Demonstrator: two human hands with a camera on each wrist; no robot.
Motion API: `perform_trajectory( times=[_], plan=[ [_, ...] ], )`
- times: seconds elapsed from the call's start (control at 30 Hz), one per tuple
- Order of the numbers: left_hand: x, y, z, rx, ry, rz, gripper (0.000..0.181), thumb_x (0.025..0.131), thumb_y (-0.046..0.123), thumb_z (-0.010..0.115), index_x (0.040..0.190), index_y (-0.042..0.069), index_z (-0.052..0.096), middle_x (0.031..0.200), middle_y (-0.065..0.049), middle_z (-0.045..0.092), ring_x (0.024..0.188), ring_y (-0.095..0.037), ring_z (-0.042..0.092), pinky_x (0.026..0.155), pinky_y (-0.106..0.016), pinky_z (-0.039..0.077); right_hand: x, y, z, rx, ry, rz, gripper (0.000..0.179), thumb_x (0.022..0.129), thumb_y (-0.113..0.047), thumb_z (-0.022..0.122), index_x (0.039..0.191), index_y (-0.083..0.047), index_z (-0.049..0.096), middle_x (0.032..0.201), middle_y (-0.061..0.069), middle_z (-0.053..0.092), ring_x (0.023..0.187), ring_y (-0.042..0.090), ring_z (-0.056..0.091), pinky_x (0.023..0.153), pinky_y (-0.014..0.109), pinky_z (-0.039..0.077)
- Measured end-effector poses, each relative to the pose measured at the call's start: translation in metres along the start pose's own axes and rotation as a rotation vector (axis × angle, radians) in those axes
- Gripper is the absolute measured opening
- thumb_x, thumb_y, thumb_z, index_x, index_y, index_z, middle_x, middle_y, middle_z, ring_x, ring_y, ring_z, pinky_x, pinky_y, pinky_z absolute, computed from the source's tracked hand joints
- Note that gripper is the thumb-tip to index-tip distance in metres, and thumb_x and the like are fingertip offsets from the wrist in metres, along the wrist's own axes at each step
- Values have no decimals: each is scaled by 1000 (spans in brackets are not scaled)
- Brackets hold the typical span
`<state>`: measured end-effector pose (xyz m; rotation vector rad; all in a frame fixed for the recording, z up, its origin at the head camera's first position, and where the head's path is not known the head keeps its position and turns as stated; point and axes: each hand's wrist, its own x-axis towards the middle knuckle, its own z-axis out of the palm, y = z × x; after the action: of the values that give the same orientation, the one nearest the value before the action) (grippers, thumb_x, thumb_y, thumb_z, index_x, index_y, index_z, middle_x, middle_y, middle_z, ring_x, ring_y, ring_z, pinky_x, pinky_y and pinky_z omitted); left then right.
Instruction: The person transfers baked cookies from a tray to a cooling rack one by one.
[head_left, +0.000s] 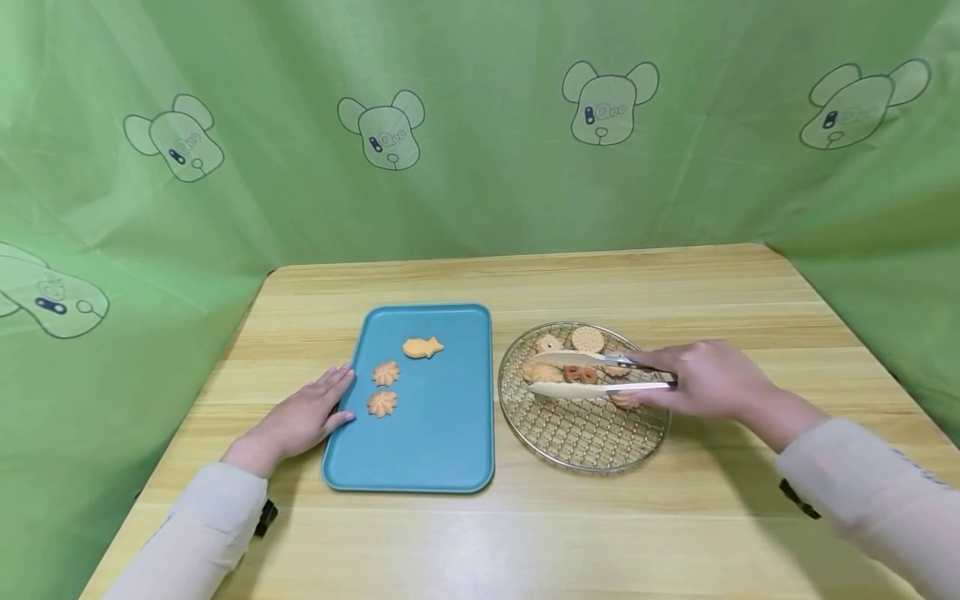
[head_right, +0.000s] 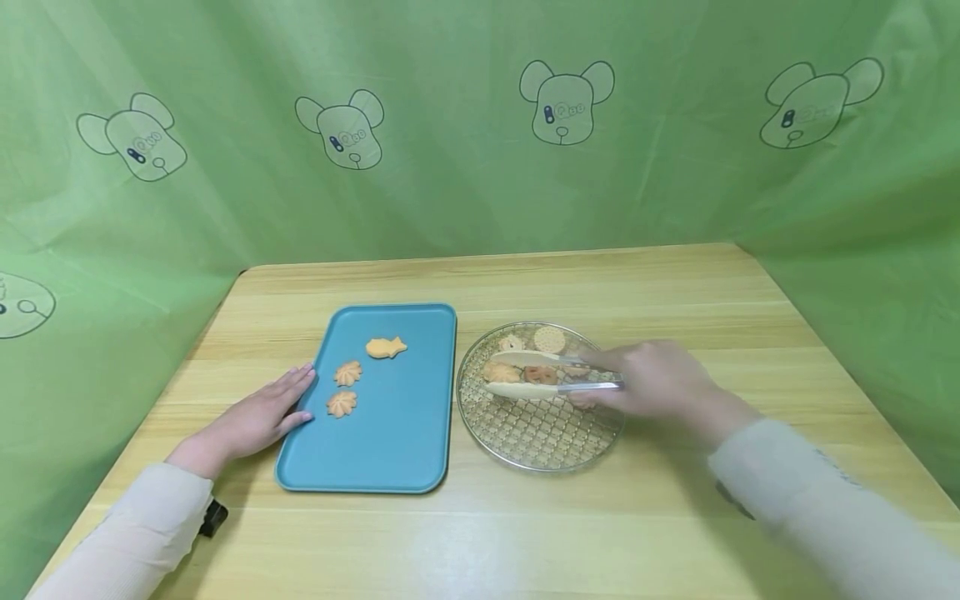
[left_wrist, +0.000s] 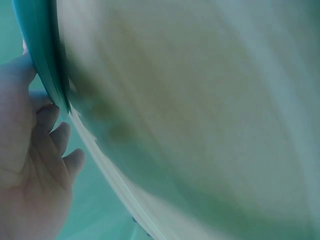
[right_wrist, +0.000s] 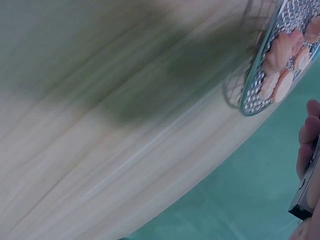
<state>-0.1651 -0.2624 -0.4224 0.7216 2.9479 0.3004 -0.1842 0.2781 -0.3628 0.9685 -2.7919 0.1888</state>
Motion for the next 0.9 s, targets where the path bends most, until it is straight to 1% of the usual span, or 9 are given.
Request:
perform_trajectory(
  times=[0.1, 0.2, 0.37, 0.47, 0.6, 0.67, 0.73, 0.9],
  plan=[
    [0, 0, 0, -1, -2, -1, 65, 99, 30, 52, 148, -4, 27, 153, -20, 23, 139, -38, 22, 110, -53, 23, -6, 6, -2, -9, 6, -13, 61, 75, -51, 76, 119, -10, 69, 98, 12, 71, 49, 3, 49, 48, 34, 49],
    [0, -1, 1, -1, -4, -2, 65, 99, 31, 52, 148, -4, 26, 153, -19, 22, 139, -38, 22, 110, -53, 23, -12, 11, -4, -6, 7, -15, 60, 74, -50, 77, 118, -11, 70, 96, 11, 72, 51, 3, 50, 49, 35, 50],
    [1, -2, 2, 2, -4, 1, 65, 99, 31, 52, 148, -4, 26, 153, -20, 22, 139, -38, 22, 111, -53, 23, -21, 18, -8, -10, 14, -26, 59, 71, -48, 81, 116, -12, 71, 88, 7, 72, 49, 0, 42, 45, 29, 43],
    [1, -3, 2, 2, -4, 1, 65, 100, 31, 52, 148, -4, 26, 153, -20, 22, 139, -38, 21, 111, -53, 23, -25, 23, -9, -13, 4, -31, 58, 71, -47, 81, 116, -13, 71, 85, 4, 72, 48, -2, 37, 43, 25, 38],
    [1, -3, 2, 1, -3, 0, 65, 99, 31, 52, 148, -5, 26, 153, -20, 22, 139, -38, 21, 111, -53, 23, -31, 28, -9, -23, -5, -35, 58, 71, -50, 79, 116, -13, 71, 86, 4, 72, 47, -3, 36, 43, 24, 37],
    [1, -3, 2, 0, -3, 0, 65, 99, 30, 52, 148, -5, 26, 153, -20, 23, 139, -38, 21, 110, -53, 23, -33, 30, -9, -24, 1, -43, 58, 71, -50, 80, 115, -13, 71, 89, 5, 72, 48, -3, 37, 43, 24, 38],
    [1, -2, 2, 0, -4, 0, 65, 99, 30, 52, 148, -5, 26, 153, -20, 23, 139, -38, 21, 110, -53, 23, -35, 32, -8, -22, 13, -56, 58, 70, -51, 80, 114, -14, 72, 88, 4, 72, 49, -4, 38, 43, 23, 38],
    [1, -2, 2, -2, -5, -2, 65, 100, 30, 52, 148, -5, 25, 153, -20, 22, 139, -38, 21, 111, -53, 23, -38, 36, -7, -18, 35, -97, 57, 68, -51, 81, 111, -14, 73, 78, -6, 69, 49, -6, 32, 43, 20, 33]
  ],
)
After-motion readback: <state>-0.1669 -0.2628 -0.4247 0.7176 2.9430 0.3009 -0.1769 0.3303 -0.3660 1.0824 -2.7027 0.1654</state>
